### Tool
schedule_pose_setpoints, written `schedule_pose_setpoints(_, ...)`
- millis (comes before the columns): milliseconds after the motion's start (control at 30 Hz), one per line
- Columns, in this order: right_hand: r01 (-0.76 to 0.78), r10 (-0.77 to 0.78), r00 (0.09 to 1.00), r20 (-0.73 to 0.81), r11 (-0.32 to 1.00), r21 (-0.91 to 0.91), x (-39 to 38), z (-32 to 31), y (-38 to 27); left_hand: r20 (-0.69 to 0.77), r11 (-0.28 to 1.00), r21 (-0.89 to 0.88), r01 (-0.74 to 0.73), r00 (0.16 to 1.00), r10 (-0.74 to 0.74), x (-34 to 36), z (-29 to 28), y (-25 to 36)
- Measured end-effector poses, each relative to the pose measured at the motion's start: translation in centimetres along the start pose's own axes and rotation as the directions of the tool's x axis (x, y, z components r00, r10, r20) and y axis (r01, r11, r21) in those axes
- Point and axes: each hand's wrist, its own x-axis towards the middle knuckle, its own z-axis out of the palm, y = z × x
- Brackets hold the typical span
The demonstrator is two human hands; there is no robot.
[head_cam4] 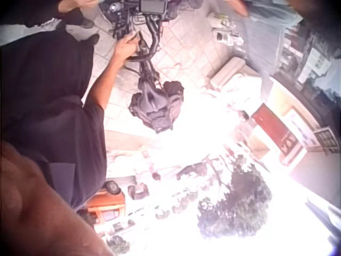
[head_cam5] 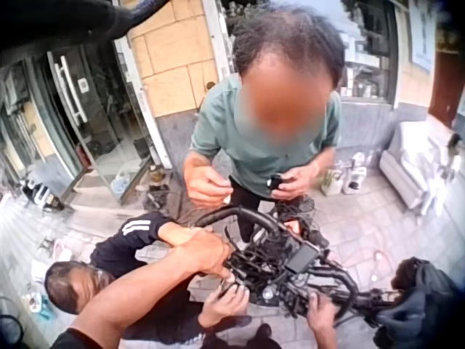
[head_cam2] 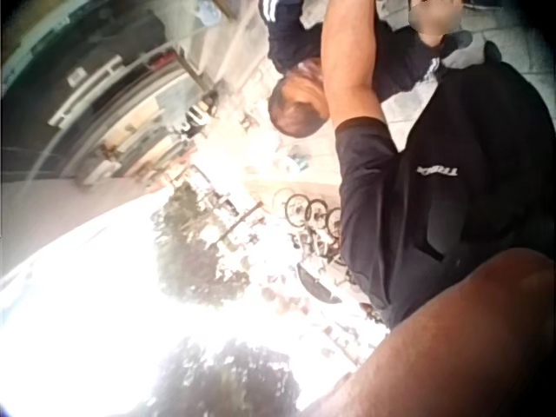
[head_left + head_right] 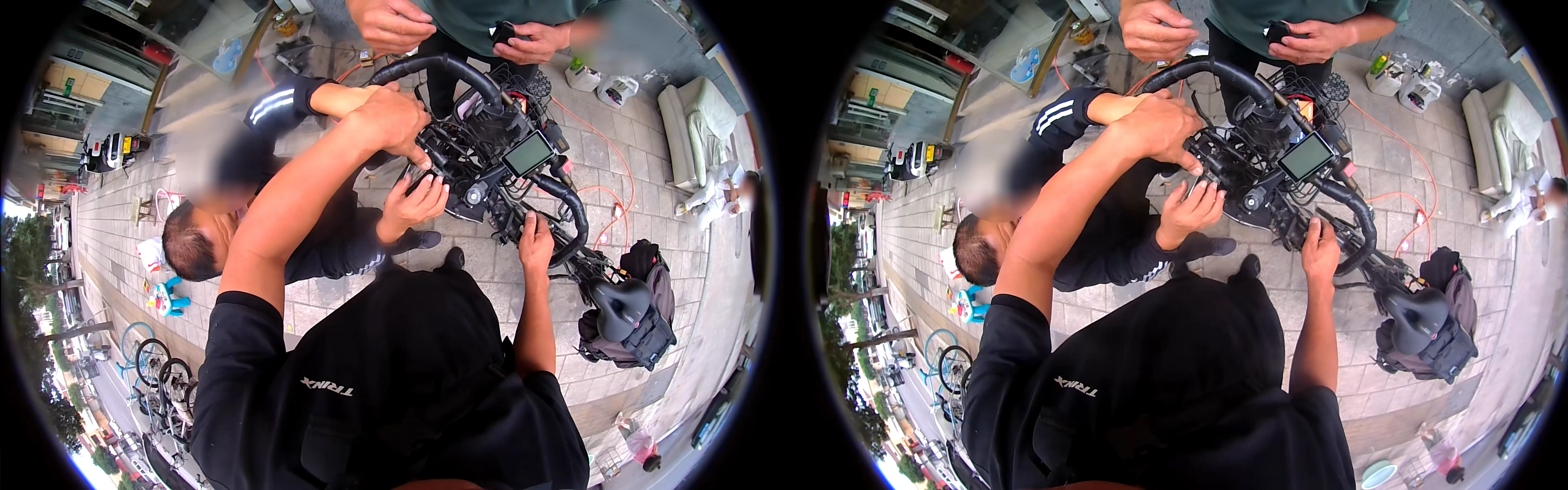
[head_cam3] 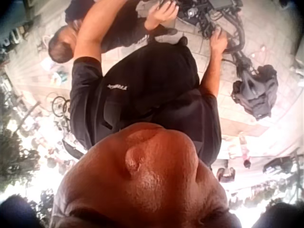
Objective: The person adjusts components on the bicycle handlebar while two others assist. They manipulate wires and small parts near the stem and handlebar area, occasionally using tools to tighten or align components. The task involves collaborative troubleshooting and mechanical adjustments.
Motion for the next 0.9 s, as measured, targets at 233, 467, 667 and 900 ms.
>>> schedule_pose_setpoints(233,0.09,-0.083,0.991,-0.101,0.994,0.067,-0.5,1.6,3.0,0.176,0.998,-0.035,0.057,0.983,-0.05,2.1,-0.5,-0.2)
schedule_pose_setpoints(467,0.055,-0.049,0.995,-0.084,0.996,0.074,-0.3,2.0,3.5,0.223,0.993,-0.096,0.068,0.974,-0.045,2.4,-0.7,-0.7)
schedule_pose_setpoints(667,0.018,-0.015,0.998,-0.061,0.998,0.056,-0.4,1.8,3.4,0.271,0.982,-0.148,0.12,0.96,-0.076,2.5,-1.3,-0.4)
schedule_pose_setpoints(900,0.034,-0.03,0.997,-0.074,0.998,0.043,-0.4,1.7,3.3,0.29,0.97,-0.199,0.137,0.954,-0.075,2.9,-0.8,-0.5)
